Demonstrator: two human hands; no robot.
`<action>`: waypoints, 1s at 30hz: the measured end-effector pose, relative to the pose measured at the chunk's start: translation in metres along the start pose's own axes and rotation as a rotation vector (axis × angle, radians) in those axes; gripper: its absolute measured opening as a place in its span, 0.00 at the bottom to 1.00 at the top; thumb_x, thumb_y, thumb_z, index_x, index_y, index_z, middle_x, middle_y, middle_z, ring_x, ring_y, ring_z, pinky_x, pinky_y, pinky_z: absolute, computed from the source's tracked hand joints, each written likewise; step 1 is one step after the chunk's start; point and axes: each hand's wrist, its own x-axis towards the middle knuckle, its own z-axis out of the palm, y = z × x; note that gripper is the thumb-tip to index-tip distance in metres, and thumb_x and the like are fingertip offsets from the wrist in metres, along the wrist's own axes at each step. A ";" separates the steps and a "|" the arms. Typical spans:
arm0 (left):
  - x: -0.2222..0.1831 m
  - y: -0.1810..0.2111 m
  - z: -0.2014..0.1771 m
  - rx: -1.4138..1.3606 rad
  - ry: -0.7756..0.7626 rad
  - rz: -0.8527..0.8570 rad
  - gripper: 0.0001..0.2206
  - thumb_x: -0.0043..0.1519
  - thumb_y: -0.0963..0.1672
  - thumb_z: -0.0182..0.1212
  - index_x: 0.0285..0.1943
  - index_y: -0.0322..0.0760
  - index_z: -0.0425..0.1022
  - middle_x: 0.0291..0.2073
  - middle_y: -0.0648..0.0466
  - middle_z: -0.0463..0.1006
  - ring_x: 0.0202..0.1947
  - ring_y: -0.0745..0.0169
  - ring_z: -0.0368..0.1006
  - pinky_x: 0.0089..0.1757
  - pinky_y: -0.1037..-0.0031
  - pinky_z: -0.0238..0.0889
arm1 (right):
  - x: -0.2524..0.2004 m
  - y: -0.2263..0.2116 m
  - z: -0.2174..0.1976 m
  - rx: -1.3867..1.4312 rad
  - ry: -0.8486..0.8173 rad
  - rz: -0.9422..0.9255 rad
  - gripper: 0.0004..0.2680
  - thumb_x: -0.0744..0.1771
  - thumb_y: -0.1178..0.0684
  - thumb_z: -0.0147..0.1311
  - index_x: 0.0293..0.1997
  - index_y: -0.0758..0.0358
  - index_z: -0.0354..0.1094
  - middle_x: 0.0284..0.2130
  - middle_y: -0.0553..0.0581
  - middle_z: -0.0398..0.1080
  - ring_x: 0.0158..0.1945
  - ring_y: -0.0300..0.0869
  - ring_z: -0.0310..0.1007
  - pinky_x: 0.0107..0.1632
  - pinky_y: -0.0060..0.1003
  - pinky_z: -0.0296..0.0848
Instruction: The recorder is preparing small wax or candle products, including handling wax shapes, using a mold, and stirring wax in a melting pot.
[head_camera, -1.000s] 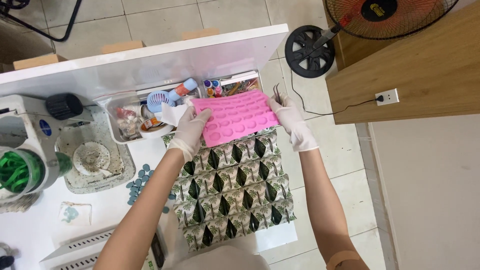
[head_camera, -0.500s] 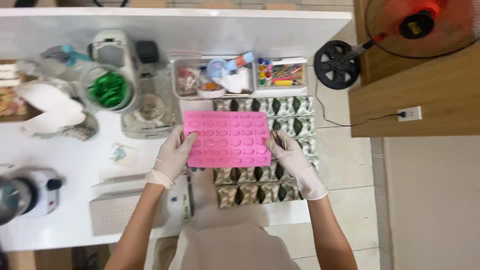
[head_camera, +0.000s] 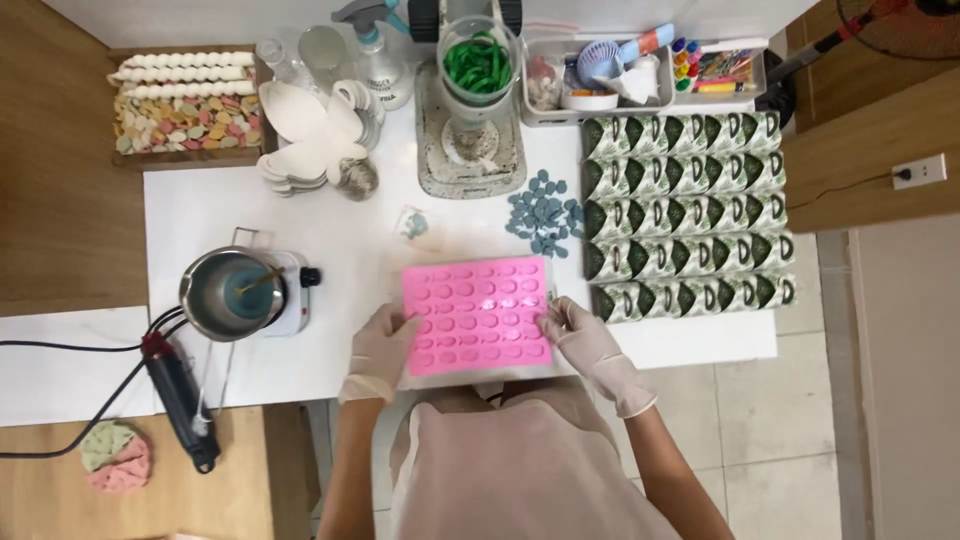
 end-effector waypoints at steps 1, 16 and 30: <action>-0.009 -0.006 0.000 0.122 0.051 -0.030 0.08 0.62 0.45 0.65 0.44 0.35 0.77 0.30 0.54 0.80 0.30 0.67 0.71 0.36 0.75 0.66 | -0.009 -0.003 0.010 -0.124 0.056 0.043 0.11 0.69 0.46 0.56 0.46 0.66 0.70 0.32 0.58 0.73 0.35 0.38 0.69 0.41 0.35 0.71; -0.012 -0.022 -0.020 0.041 0.022 0.329 0.15 0.62 0.43 0.63 0.55 0.33 0.72 0.47 0.49 0.78 0.42 0.60 0.76 0.44 0.68 0.71 | -0.034 0.006 -0.002 -0.082 0.521 0.124 0.10 0.70 0.47 0.53 0.49 0.63 0.72 0.33 0.60 0.74 0.36 0.40 0.67 0.42 0.33 0.69; -0.029 -0.068 -0.013 0.111 0.262 0.112 0.18 0.61 0.45 0.63 0.59 0.34 0.71 0.53 0.45 0.72 0.47 0.53 0.73 0.43 0.64 0.71 | 0.138 -0.026 -0.053 -0.274 0.388 -0.264 0.08 0.69 0.55 0.54 0.51 0.65 0.75 0.38 0.60 0.77 0.39 0.43 0.75 0.44 0.36 0.72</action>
